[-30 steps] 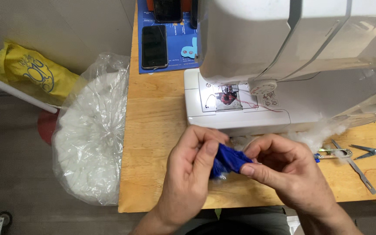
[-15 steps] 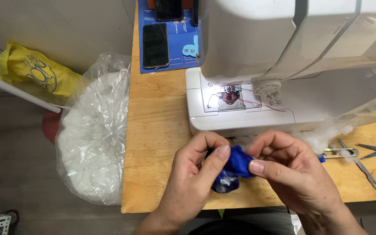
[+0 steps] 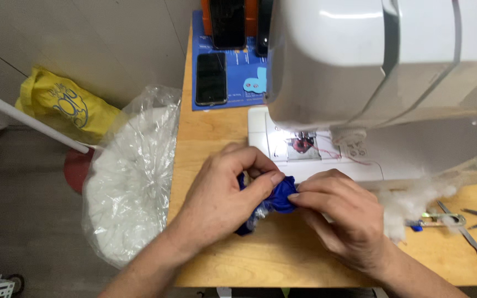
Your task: The person stuffs white cotton-like material into a blue fabric piece by hand, then places the stuffed item under a sewing machine and sews it shut. The person then removes the item and adjusts the fabric.
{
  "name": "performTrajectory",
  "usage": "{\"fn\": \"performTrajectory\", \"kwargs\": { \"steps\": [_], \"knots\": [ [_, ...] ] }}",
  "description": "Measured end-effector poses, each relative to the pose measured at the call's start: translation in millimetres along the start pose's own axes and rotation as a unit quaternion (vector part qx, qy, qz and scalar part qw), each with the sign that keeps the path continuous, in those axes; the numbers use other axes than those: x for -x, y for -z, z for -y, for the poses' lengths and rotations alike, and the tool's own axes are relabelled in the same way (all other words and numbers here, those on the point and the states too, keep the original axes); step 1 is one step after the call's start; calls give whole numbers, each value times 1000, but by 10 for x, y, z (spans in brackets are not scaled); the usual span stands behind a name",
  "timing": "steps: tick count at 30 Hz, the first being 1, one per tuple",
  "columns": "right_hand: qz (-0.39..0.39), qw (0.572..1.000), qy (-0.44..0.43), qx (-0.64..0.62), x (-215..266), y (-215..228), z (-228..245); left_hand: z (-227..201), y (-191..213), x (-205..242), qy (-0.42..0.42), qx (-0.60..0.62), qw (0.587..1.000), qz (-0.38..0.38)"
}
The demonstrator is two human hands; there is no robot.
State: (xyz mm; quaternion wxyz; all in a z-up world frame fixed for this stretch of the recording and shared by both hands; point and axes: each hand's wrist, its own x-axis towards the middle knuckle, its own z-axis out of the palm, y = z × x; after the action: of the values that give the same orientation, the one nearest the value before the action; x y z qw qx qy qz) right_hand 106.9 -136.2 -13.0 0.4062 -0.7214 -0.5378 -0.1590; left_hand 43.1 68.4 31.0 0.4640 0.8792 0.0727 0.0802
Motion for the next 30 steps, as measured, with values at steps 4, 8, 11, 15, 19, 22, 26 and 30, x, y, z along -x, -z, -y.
{"fn": "performTrajectory", "kwargs": {
  "steps": [4,8,11,15,19,22,26,30],
  "knots": [
    [-38,993,87,69,-155,-69,-134,-70,95,-296,-4,-99,995,22],
    [-15,979,160,123,-272,-43,-232,37,-17,-523,-93,-223,967,86],
    [22,981,162,103,-287,-21,-262,167,-151,-596,-97,-241,962,86],
    [68,984,125,110,-194,-14,-347,157,-214,-712,-33,-230,970,73],
    [71,987,119,80,-227,-13,-333,155,-105,-599,-36,-249,965,74],
    [39,992,107,62,-250,-40,-302,86,41,-232,-210,-181,960,-37],
    [47,991,104,74,-264,-8,-275,175,-13,39,-366,-297,879,-69],
    [37,985,127,108,-158,-9,-348,298,-8,-79,-405,-216,888,-19]
  ]
}}
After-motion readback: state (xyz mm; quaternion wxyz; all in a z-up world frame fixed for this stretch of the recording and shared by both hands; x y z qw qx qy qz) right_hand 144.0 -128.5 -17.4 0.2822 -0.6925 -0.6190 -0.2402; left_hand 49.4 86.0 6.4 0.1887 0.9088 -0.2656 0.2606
